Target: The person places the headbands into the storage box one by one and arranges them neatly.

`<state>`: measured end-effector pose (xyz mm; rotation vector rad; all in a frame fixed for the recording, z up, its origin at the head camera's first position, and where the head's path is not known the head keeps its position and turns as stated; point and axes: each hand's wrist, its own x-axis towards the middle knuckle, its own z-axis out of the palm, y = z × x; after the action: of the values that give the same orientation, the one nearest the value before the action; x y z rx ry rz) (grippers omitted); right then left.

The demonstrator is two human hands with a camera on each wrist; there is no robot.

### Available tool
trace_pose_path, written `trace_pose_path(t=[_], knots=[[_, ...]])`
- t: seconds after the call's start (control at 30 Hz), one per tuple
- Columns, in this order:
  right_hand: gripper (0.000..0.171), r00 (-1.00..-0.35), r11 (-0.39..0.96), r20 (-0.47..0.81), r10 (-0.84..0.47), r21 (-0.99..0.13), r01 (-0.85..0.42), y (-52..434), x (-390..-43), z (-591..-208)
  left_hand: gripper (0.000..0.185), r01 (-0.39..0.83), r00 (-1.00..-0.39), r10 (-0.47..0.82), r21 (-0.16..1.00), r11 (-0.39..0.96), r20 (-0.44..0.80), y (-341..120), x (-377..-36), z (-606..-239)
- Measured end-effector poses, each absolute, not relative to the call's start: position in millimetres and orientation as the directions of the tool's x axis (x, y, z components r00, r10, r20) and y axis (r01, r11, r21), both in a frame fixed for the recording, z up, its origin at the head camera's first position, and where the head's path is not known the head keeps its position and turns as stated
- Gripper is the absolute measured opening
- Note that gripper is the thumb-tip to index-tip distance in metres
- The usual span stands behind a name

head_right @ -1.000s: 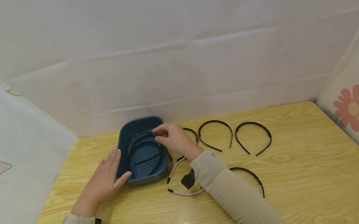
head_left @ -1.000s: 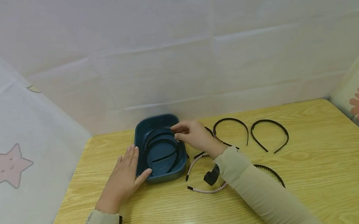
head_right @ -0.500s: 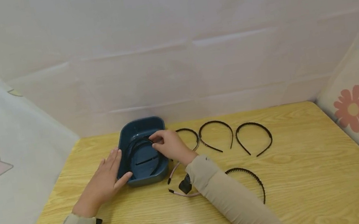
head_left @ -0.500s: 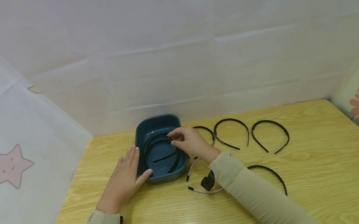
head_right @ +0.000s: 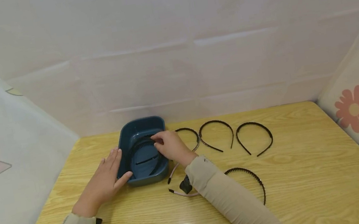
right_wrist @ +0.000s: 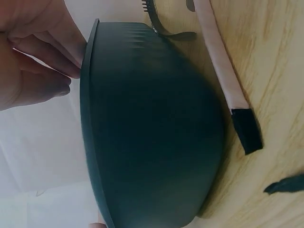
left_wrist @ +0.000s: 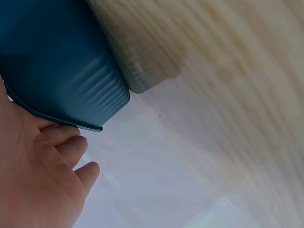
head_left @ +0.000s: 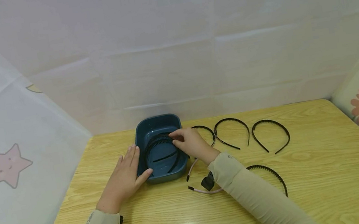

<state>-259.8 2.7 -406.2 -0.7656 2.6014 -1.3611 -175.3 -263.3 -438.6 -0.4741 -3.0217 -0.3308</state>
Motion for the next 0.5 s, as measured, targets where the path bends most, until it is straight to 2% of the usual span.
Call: trace_pose_path(t=[0.5], knots=[[0.023, -0.823, 0.341, 0.335, -0.459, -0.788, -0.512, 33, -248, -404, 0.093, 0.307, -0.951, 0.296, 0.195, 0.931, 0.087, -262, -177, -439]])
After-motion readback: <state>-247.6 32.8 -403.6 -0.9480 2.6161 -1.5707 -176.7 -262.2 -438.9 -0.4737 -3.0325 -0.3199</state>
